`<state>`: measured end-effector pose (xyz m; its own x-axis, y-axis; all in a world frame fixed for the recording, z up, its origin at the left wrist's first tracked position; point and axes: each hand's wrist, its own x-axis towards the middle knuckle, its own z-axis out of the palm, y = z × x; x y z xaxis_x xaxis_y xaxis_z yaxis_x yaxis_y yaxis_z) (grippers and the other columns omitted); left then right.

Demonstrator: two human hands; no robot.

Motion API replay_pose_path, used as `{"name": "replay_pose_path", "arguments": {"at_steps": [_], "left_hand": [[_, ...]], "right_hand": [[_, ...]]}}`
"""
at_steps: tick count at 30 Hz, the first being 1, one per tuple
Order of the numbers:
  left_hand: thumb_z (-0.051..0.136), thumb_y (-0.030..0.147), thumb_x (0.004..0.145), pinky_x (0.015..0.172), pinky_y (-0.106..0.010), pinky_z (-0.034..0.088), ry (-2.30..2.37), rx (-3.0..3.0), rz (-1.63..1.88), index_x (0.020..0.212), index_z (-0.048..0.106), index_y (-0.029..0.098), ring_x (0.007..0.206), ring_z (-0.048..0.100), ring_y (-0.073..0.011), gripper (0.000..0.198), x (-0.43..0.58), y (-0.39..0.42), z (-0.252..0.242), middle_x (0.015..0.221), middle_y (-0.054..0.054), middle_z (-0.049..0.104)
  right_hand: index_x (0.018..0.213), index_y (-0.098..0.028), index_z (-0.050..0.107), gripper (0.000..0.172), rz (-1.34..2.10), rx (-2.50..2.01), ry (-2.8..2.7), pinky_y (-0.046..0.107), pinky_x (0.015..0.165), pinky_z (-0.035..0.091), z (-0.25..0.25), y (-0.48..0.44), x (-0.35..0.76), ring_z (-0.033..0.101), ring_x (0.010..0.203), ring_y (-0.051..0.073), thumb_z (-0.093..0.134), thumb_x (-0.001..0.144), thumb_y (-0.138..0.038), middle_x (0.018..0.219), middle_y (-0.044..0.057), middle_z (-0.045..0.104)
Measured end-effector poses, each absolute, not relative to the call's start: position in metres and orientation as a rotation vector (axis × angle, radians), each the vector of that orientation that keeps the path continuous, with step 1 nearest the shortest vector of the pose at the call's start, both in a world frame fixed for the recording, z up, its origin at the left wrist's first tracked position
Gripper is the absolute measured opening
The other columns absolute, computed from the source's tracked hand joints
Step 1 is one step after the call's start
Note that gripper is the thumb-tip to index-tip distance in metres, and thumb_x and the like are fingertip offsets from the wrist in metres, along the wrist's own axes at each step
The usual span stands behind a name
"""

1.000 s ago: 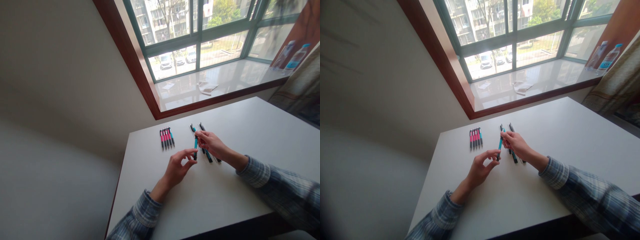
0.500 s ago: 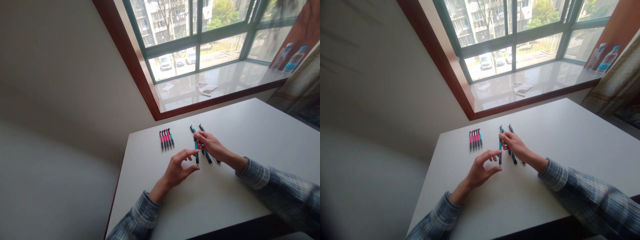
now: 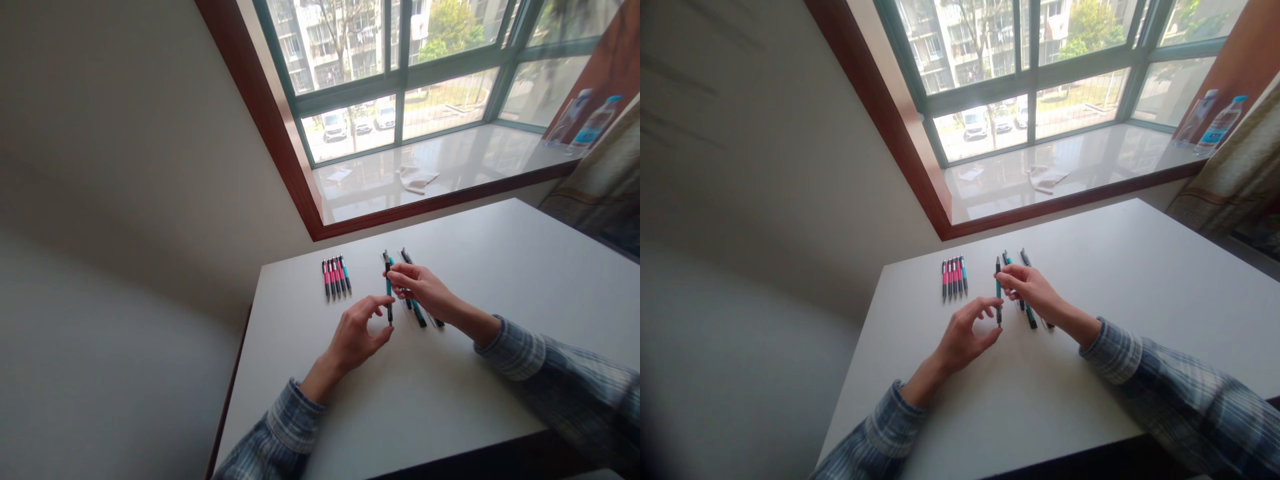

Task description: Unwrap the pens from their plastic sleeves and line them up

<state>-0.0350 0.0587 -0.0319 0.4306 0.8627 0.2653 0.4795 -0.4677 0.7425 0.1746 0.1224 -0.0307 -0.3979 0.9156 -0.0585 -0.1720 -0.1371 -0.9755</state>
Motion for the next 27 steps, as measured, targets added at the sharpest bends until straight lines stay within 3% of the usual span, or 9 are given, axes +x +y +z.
{"name": "replay_pose_path", "arguments": {"at_steps": [5,9,12,16,22,27], "left_hand": [[0.067,0.02,0.089,0.08,-0.029,0.057,1.179,1.721,1.06,0.138,0.057,0.027,0.081,0.066,-0.0131,0.051,-0.033,0.062,-0.035,0.109,-0.004,0.069],[0.075,0.031,0.087,0.078,-0.029,0.057,1.143,1.297,1.208,0.115,0.067,0.019,0.079,0.068,-0.0137,0.032,-0.036,0.069,-0.033,0.097,-0.004,0.068],[0.082,0.031,0.081,0.084,-0.029,0.056,1.122,1.011,1.353,0.104,0.067,0.018,0.085,0.068,-0.013,0.029,-0.041,0.076,-0.033,0.098,-0.003,0.069],[0.085,0.026,0.077,0.094,-0.027,0.054,1.002,0.755,1.432,0.112,0.064,0.022,0.098,0.068,-0.0115,0.041,-0.049,0.082,-0.032,0.109,-0.003,0.071],[0.082,0.026,0.08,0.095,-0.031,0.054,1.02,0.849,1.388,0.119,0.064,0.022,0.102,0.068,-0.0151,0.044,-0.051,0.082,-0.031,0.113,-0.006,0.072],[0.076,0.026,0.081,0.092,-0.031,0.054,1.108,0.983,1.429,0.132,0.059,0.024,0.11,0.066,-0.0188,0.053,-0.052,0.087,-0.032,0.128,-0.01,0.067]], "right_hand": [[0.096,-0.019,0.07,0.037,1.758,-0.861,-1.058,0.026,0.065,0.049,-0.027,0.125,0.176,0.059,0.067,0.013,0.084,0.081,-0.05,0.076,0.001,0.065],[0.104,-0.021,0.072,0.039,1.86,-0.828,-0.938,0.027,0.073,0.056,-0.025,0.123,0.175,0.068,0.075,0.015,0.087,0.079,-0.046,0.085,0.004,0.072],[0.11,-0.022,0.072,0.039,1.96,-0.776,-0.926,0.027,0.081,0.057,-0.023,0.12,0.176,0.071,0.083,0.015,0.088,0.079,-0.039,0.092,0.005,0.075],[0.111,-0.018,0.074,0.039,2.127,-0.712,-1.091,0.032,0.089,0.056,-0.02,0.117,0.177,0.072,0.094,0.019,0.086,0.08,-0.04,0.099,0.008,0.076],[0.09,-0.017,0.07,0.035,2.102,-0.734,-1.41,0.026,0.073,0.051,-0.017,0.114,0.175,0.066,0.081,0.016,0.079,0.086,-0.051,0.086,0.005,0.073],[0.111,-0.019,0.071,0.043,1.95,-0.908,-1.663,0.028,0.07,0.052,-0.022,0.117,0.169,0.067,0.074,0.016,0.083,0.081,-0.047,0.084,0.004,0.076]]}}
